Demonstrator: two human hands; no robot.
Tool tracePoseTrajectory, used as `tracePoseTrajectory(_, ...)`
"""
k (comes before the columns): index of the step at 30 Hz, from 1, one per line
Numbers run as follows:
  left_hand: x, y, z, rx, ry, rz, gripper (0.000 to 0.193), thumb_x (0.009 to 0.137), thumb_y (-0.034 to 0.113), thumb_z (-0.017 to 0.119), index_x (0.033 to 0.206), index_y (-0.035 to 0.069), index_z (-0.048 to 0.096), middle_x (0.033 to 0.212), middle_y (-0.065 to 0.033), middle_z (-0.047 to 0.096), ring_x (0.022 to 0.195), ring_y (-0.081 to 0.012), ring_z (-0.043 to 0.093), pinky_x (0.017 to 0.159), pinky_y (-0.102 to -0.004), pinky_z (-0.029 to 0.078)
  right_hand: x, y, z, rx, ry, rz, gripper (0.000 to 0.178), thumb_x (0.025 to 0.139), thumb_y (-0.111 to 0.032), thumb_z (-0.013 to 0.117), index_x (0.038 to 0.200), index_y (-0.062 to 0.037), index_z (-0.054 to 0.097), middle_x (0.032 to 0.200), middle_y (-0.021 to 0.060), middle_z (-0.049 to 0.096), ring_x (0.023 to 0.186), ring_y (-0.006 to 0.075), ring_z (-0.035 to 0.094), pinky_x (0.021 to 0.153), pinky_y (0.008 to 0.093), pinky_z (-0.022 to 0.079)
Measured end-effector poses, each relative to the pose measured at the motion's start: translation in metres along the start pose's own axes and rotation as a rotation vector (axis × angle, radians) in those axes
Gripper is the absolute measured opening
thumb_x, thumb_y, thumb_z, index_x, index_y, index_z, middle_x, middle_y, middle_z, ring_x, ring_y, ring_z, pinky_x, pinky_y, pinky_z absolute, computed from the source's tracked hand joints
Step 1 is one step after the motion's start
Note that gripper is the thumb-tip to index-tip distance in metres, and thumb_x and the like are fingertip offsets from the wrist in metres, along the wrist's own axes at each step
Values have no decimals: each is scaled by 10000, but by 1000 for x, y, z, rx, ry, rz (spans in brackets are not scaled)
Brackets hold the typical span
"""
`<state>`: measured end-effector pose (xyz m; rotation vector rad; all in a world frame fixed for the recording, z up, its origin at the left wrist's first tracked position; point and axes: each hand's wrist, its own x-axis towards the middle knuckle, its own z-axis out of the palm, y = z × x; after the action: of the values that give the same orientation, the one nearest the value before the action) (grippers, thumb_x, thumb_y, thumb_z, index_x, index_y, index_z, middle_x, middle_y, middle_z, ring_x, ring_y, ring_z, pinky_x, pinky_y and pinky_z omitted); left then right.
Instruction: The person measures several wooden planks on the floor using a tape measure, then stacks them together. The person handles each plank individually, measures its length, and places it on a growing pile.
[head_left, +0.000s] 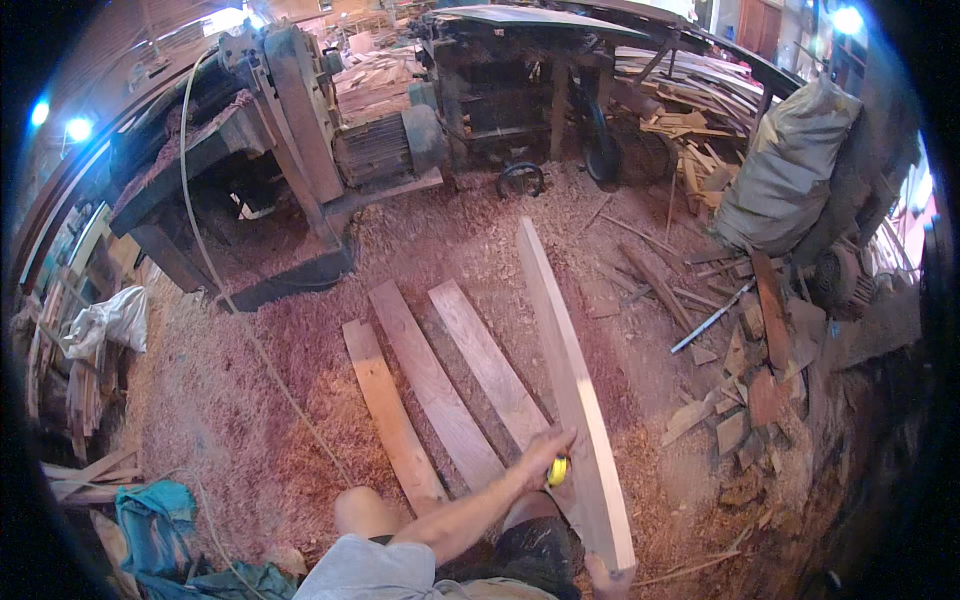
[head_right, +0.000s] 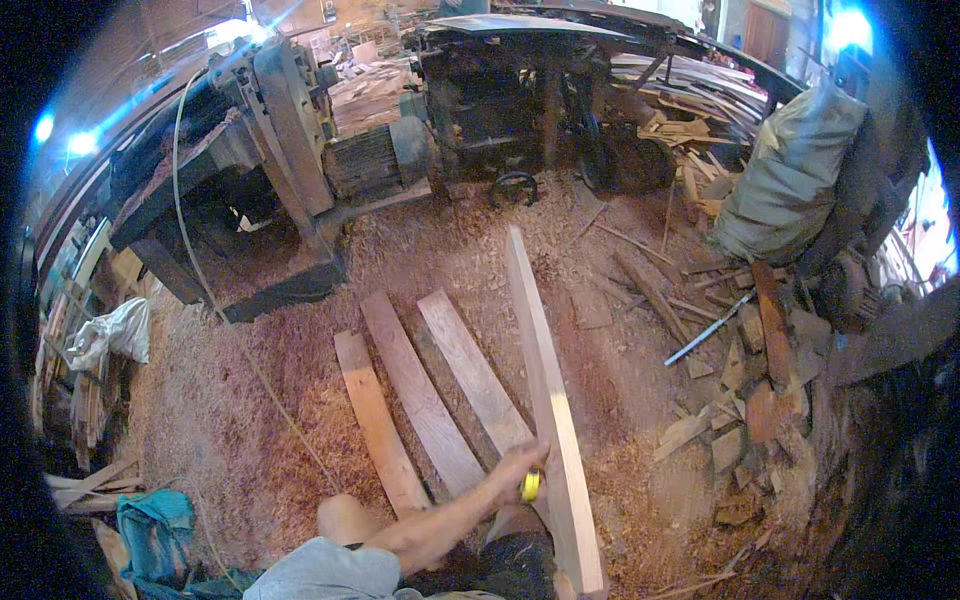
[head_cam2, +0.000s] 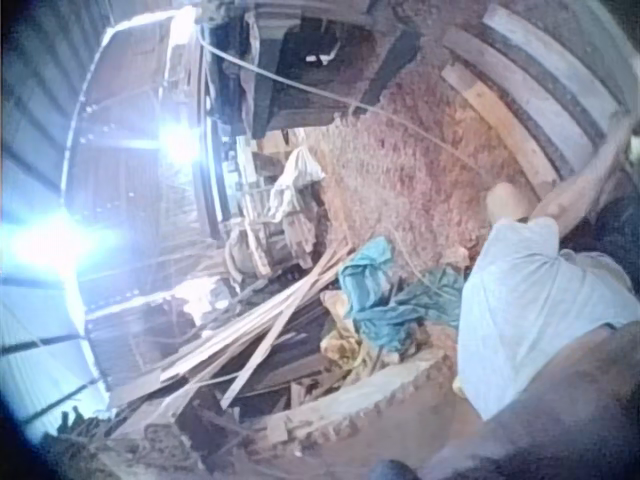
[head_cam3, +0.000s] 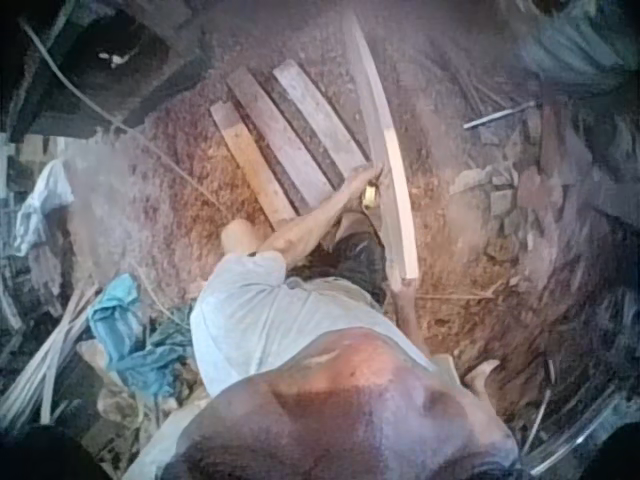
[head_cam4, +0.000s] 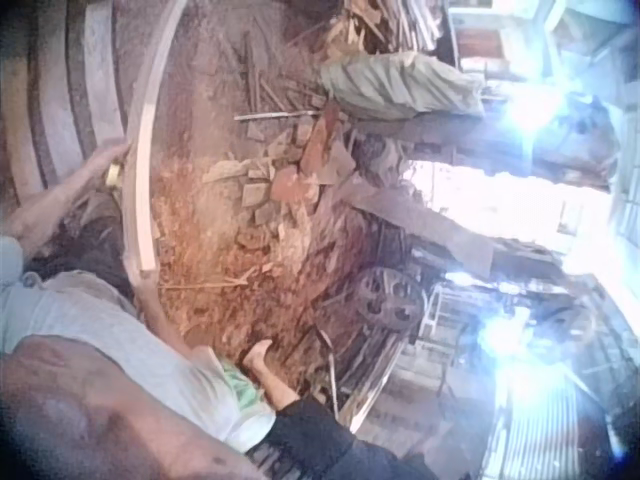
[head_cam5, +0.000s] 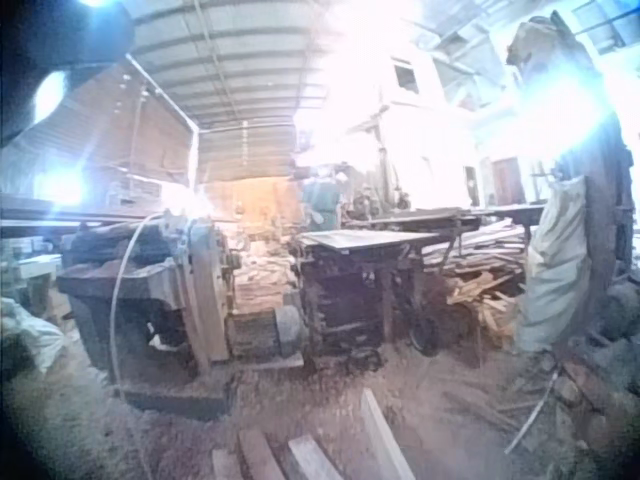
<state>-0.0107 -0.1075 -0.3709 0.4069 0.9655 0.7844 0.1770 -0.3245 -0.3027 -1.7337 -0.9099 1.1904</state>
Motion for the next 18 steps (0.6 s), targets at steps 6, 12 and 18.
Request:
tracePoseTrajectory(6,83,207,18,216,-82,412,454,946,509,574,1174,117,608,913,-1,632,800,-123,564,618,-293,485,155,-105,71,89,-106,-417,544,811,-131,719,1273,57,502,1131,179,606,994,294,617,826,405,524)
tracePoseTrajectory(12,103,387,65,311,-24,510,526,944,585,526,1131,105,631,903,-50,631,695,-166,578,562,-355,492,283,-217,140,312,-14,-706,464,786,-98,769,1170,48,552,1054,116,642,861,192,640,744,328,531)
tracePoseTrajectory(18,107,362,38,499,83,623,569,971,534,520,1306,78,582,1128,-51,687,917,-139,561,683,-334,509,315,-289,137,177,-51,-710,401,748,-50,715,1111,64,586,1027,105,650,820,170,628,710,296,520)
